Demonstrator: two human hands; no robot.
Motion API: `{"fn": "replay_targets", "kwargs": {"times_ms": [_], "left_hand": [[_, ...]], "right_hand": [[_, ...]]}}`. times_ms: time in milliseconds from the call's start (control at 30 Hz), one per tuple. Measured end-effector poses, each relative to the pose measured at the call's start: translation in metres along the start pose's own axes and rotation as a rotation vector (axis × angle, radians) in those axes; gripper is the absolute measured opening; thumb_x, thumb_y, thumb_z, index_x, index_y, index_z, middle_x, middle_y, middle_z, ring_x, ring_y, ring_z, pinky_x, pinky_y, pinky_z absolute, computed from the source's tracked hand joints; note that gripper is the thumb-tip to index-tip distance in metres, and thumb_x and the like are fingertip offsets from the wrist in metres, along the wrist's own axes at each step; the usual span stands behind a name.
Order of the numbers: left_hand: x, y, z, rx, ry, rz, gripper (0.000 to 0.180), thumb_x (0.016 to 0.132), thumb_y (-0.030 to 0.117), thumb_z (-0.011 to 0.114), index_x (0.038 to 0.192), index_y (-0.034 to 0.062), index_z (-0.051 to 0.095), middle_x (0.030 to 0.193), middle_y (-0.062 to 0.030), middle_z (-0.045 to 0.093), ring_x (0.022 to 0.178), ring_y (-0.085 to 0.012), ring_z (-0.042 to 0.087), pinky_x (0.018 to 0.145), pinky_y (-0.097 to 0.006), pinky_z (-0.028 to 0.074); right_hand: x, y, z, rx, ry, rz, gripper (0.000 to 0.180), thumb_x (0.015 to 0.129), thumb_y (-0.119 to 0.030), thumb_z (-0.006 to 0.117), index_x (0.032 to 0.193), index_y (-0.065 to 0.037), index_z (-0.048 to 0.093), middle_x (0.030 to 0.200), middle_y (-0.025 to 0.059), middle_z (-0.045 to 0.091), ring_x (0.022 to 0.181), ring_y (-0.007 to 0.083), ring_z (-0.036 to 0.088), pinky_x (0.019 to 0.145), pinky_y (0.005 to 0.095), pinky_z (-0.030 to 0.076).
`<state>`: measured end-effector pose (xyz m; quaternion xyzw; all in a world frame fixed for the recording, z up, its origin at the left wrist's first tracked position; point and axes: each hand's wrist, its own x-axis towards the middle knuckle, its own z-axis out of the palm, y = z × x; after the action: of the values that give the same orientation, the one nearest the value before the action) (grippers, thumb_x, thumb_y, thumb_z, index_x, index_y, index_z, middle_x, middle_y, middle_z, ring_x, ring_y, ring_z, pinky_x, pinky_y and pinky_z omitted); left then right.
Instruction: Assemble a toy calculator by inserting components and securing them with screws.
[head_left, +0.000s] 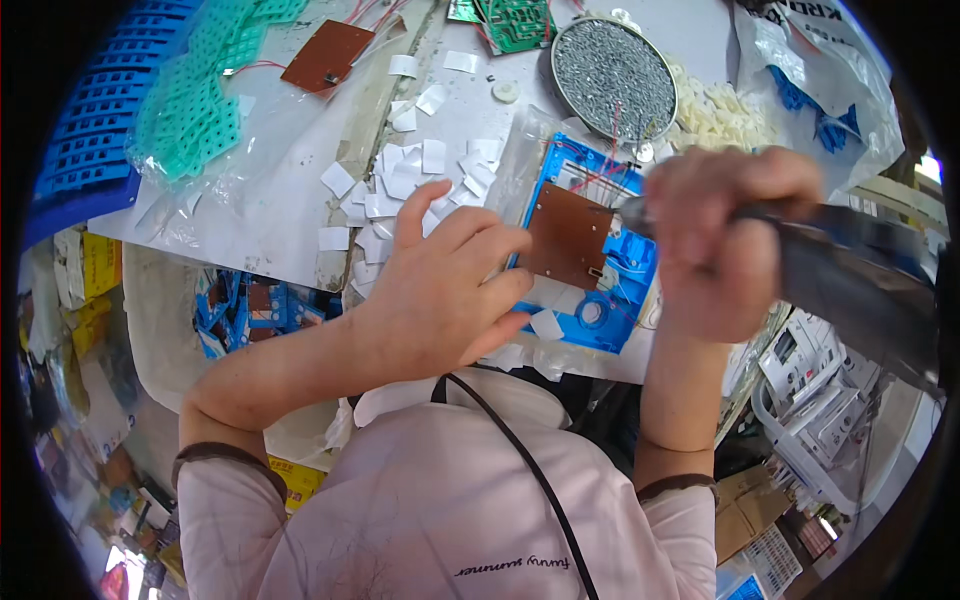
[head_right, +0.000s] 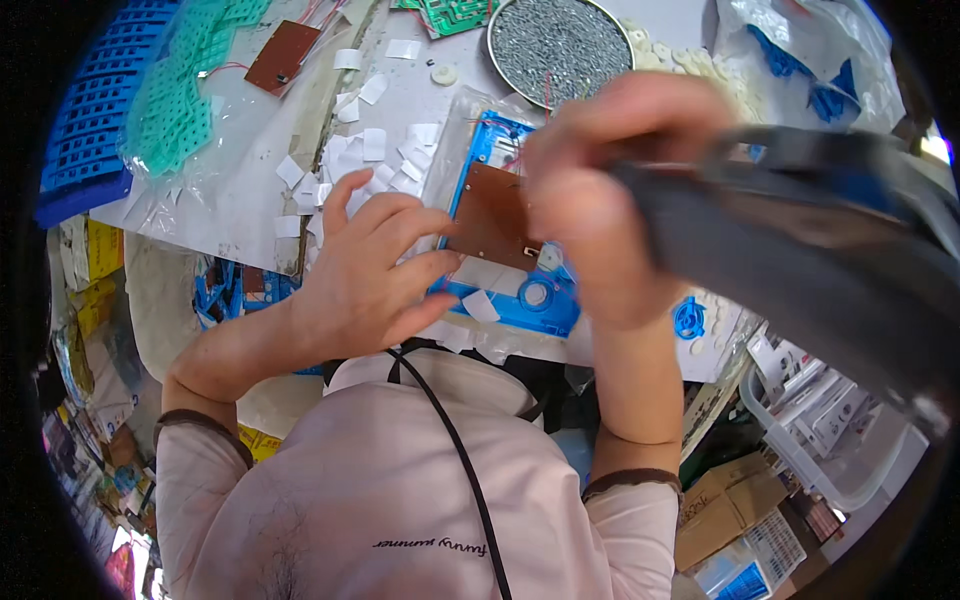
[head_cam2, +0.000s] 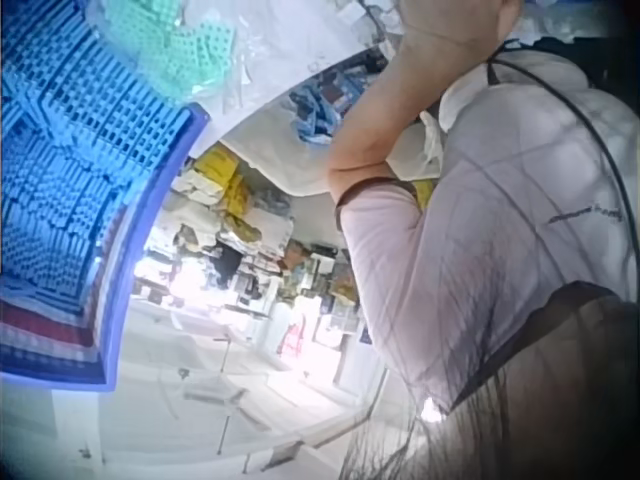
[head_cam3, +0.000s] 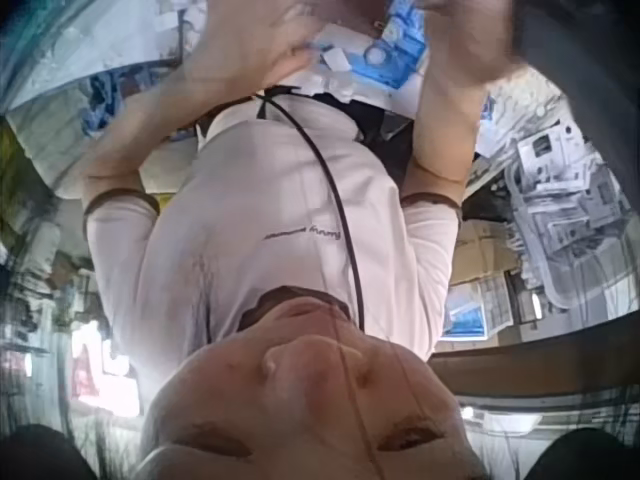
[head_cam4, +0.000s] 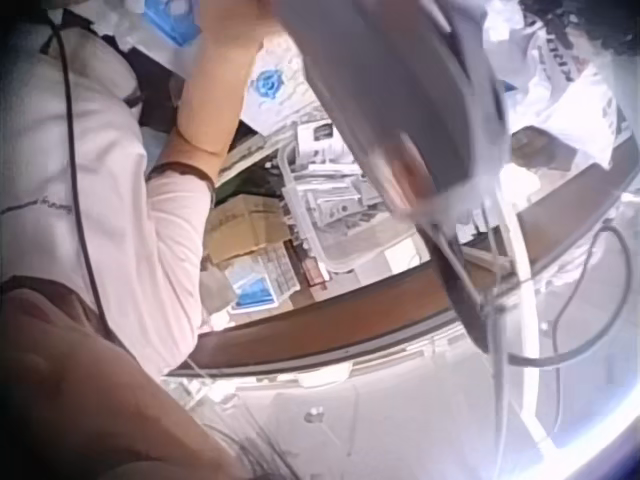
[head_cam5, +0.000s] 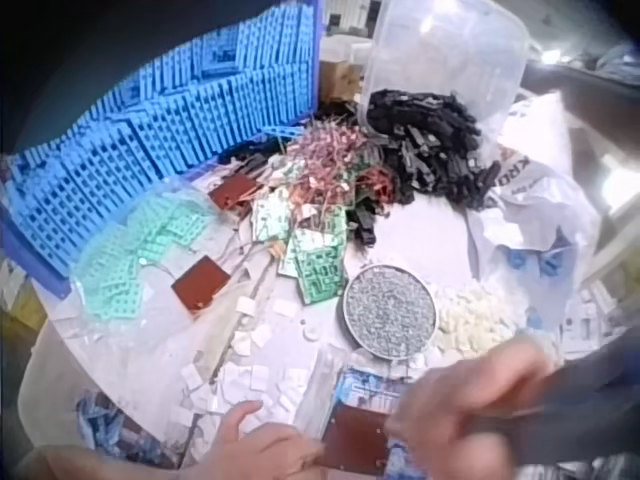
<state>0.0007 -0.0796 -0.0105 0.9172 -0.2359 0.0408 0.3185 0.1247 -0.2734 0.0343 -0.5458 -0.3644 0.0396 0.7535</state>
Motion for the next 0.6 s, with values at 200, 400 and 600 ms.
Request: {"fn": "replay_targets", "kwargs": {"times_ms": [200, 400, 600], "left_hand": [[0.004, 0.031, 0.013, -0.033, -0.056, -0.091, 0.046, 0.068, 0.030, 0.089, 0.100, 0.0106, 0.063, 0.112, -0.0055, 0.056, 0.109, -0.0255, 0.053, 0.103, -0.056, 0.027], [0.008, 0.037, 0.018, 0.002, -0.066, -0.115, 0.046, 0.067, 0.028, 0.089, 0.100, 0.0101, 0.062, 0.110, -0.0061, 0.055, 0.107, -0.0256, 0.053, 0.098, -0.051, 0.028], [0.007, 0.038, 0.015, 0.047, -0.065, -0.114, 0.039, 0.069, 0.027, 0.087, 0.097, 0.0110, 0.064, 0.105, -0.0045, 0.056, 0.103, -0.0245, 0.053, 0.095, -0.048, 0.027]], "right_hand": [[-0.003, -0.054, -0.047, -0.295, 0.079, -0.051, 0.056, 0.096, -0.013, 0.059, 0.147, 0.000, 0.040, 0.110, 0.0171, 0.061, 0.100, 0.0265, 0.060, 0.092, 0.0425, 0.048], [-0.051, -0.076, -0.014, -0.904, 0.619, -0.278, 0.058, 0.092, -0.006, 0.063, 0.144, 0.005, 0.042, 0.138, 0.0331, 0.052, 0.129, 0.0411, 0.053, 0.108, 0.0564, 0.044], [-0.099, -0.062, -0.014, -0.948, -0.101, 0.154, 0.034, 0.075, -0.006, 0.079, 0.108, -0.004, 0.069, 0.109, 0.0102, 0.068, 0.094, 0.0295, 0.060, 0.083, 0.0392, 0.049]]}}
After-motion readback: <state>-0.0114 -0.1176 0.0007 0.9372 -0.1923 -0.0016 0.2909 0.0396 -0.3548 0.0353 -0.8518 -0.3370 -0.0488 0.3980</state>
